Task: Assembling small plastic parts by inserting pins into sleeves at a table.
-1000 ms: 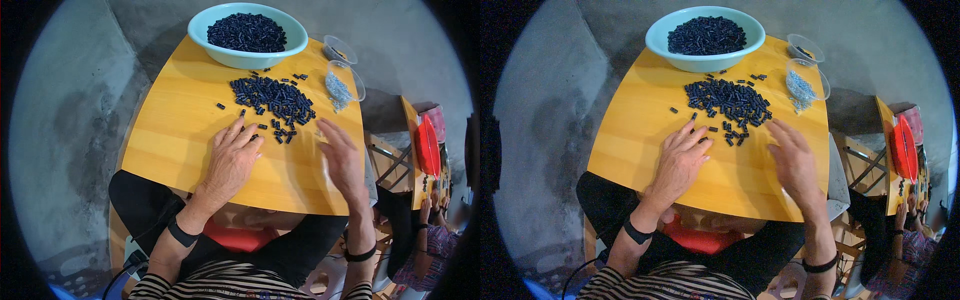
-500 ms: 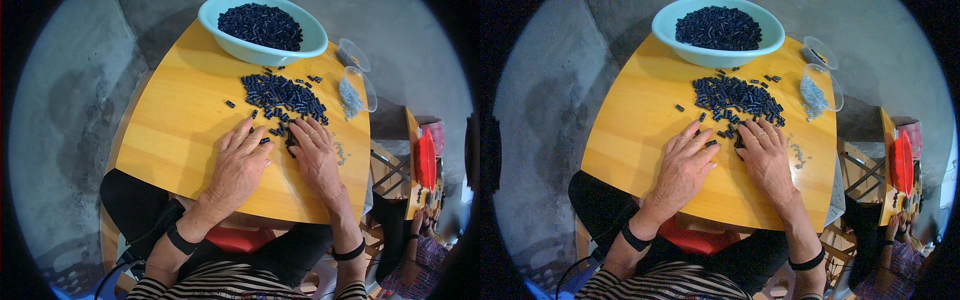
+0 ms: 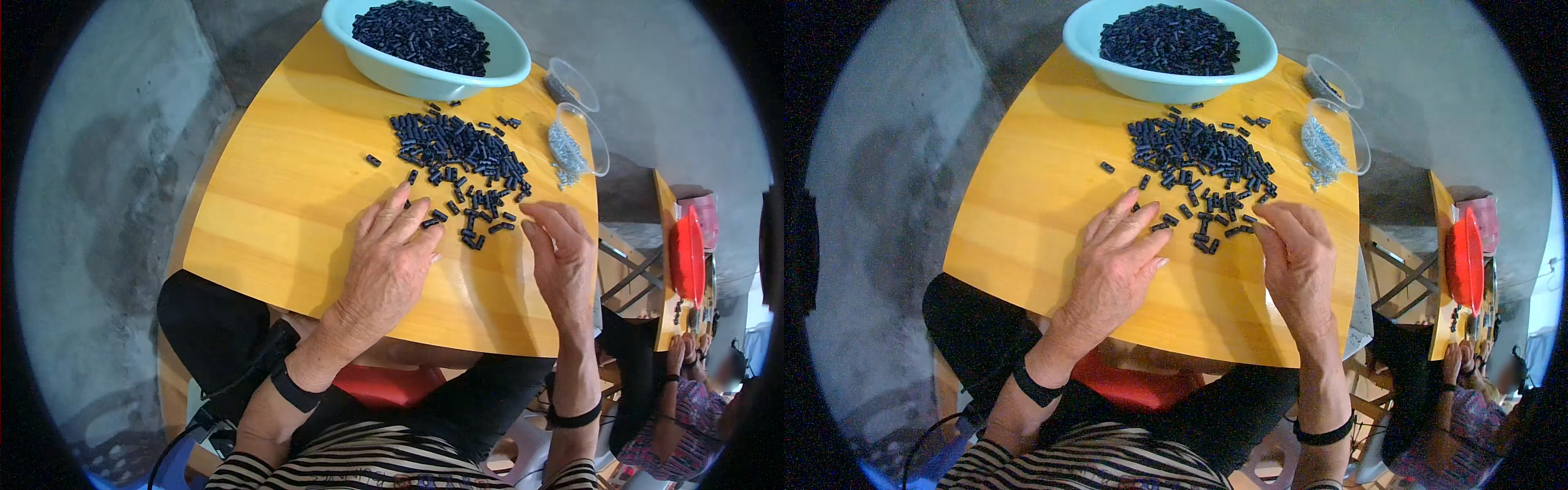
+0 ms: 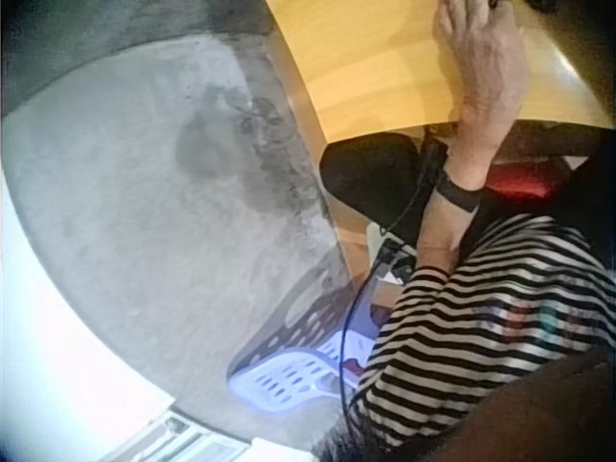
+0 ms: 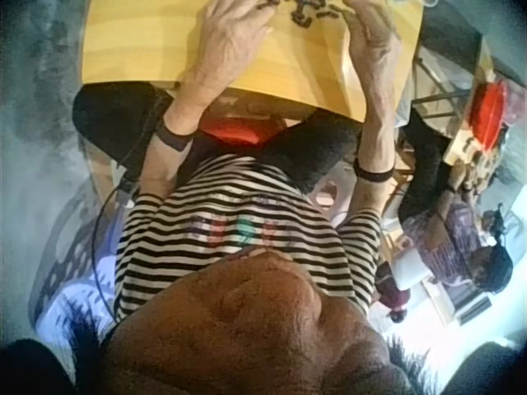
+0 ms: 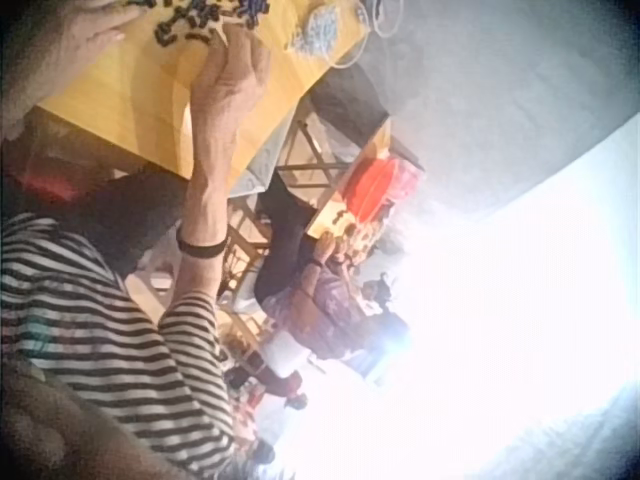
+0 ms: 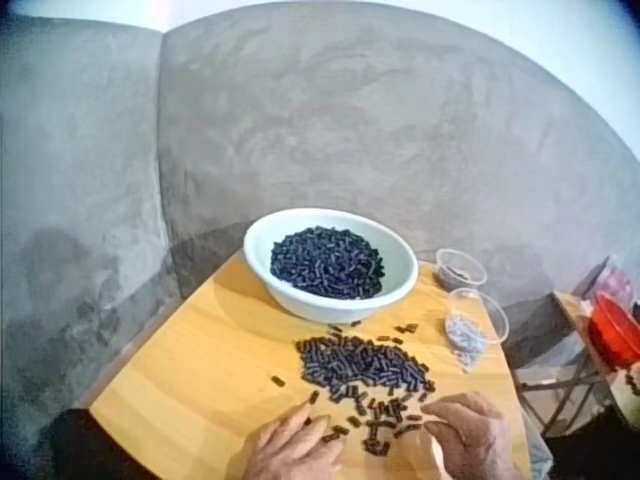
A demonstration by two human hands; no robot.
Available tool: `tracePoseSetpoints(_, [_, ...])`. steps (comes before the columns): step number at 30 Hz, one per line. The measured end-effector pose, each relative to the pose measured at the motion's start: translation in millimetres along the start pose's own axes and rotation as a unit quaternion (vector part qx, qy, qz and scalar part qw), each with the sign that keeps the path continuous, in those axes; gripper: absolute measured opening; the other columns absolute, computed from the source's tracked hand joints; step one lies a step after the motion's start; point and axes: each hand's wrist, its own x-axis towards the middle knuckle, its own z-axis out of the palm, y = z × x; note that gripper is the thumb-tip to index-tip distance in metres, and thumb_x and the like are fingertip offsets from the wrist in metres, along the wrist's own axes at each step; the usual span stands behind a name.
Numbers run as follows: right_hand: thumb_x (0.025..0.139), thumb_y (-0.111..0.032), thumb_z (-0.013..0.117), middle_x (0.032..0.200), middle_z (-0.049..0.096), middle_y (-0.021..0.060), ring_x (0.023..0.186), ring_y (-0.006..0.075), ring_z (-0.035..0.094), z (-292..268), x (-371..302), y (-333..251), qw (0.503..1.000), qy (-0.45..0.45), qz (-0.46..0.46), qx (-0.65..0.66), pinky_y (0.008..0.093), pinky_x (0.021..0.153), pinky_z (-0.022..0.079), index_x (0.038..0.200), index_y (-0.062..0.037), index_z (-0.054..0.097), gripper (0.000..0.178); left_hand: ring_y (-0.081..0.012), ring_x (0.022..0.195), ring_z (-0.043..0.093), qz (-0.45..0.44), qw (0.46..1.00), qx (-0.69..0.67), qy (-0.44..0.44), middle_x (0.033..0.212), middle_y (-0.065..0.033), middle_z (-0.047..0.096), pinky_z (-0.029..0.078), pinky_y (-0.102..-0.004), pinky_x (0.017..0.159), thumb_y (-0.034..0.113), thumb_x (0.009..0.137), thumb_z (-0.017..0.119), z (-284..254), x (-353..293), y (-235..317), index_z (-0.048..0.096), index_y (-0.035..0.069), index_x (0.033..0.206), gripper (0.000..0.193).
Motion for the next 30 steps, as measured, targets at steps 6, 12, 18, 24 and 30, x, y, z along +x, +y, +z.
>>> tracePoseSetpoints(6, [0.078,-0.001,0.066,0.086,0.065,0.0141,0.082,0.0308,0.062,3,-7,-3,1.000,-0.020,0.009,-0.005,0.0375,0.073,0.049,0.091,-0.0013,0.068,0.013,-0.0351,0.125,0.048,0.001,1.000,-0.020,0.021,0.118,-0.0154,0.061,0.037,-0.0471,0.103,0.007,0.071,0.073,-6,-3,-1,0.070,0.004,0.098,0.027])
tracePoseSetpoints(12, [0.076,-0.003,0.067,0.082,0.063,0.0140,0.080,0.0330,0.060,26,31,1,0.999,-0.026,-0.038,-0.017,0.0399,0.072,0.048,0.089,-0.0025,0.069,0.013,-0.0350,0.122,0.049,0.002,0.999,-0.027,0.031,0.114,-0.0159,0.063,0.036,-0.0473,0.103,0.009,0.072,0.072,-9,-3,-4,0.069,0.002,0.096,0.025])
tracePoseSetpoints(18, [0.075,-0.008,0.068,0.081,0.061,0.0138,0.082,0.0334,0.059,53,47,4,0.992,-0.064,-0.073,-0.078,0.0419,0.073,0.049,0.083,-0.0038,0.070,0.009,-0.0344,0.117,0.054,-0.028,0.998,-0.028,0.053,0.109,-0.0145,0.065,0.042,-0.0448,0.098,0.007,0.072,0.072,-24,-2,-11,0.071,0.005,0.096,0.023])
tracePoseSetpoints(24, [0.074,-0.006,0.067,0.077,0.059,0.0136,0.081,0.0334,0.058,64,48,5,0.992,-0.066,-0.055,-0.088,0.0423,0.073,0.048,0.079,-0.0036,0.067,0.005,-0.0344,0.112,0.057,-0.048,0.995,-0.025,0.082,0.103,-0.0143,0.066,0.046,-0.0425,0.094,0.007,0.074,0.071,-31,-5,-22,0.071,0.005,0.094,0.021])
tracePoseSetpoints(30, [0.073,-0.001,0.067,0.077,0.060,0.0134,0.080,0.0333,0.059,63,48,1,0.996,-0.078,-0.028,-0.035,0.0416,0.070,0.048,0.082,-0.0025,0.063,0.010,-0.0339,0.108,0.059,-0.042,0.993,-0.035,0.108,0.100,-0.0142,0.067,0.047,-0.0421,0.090,0.005,0.074,0.070,-29,-1,-22,0.070,0.004,0.092,0.018])
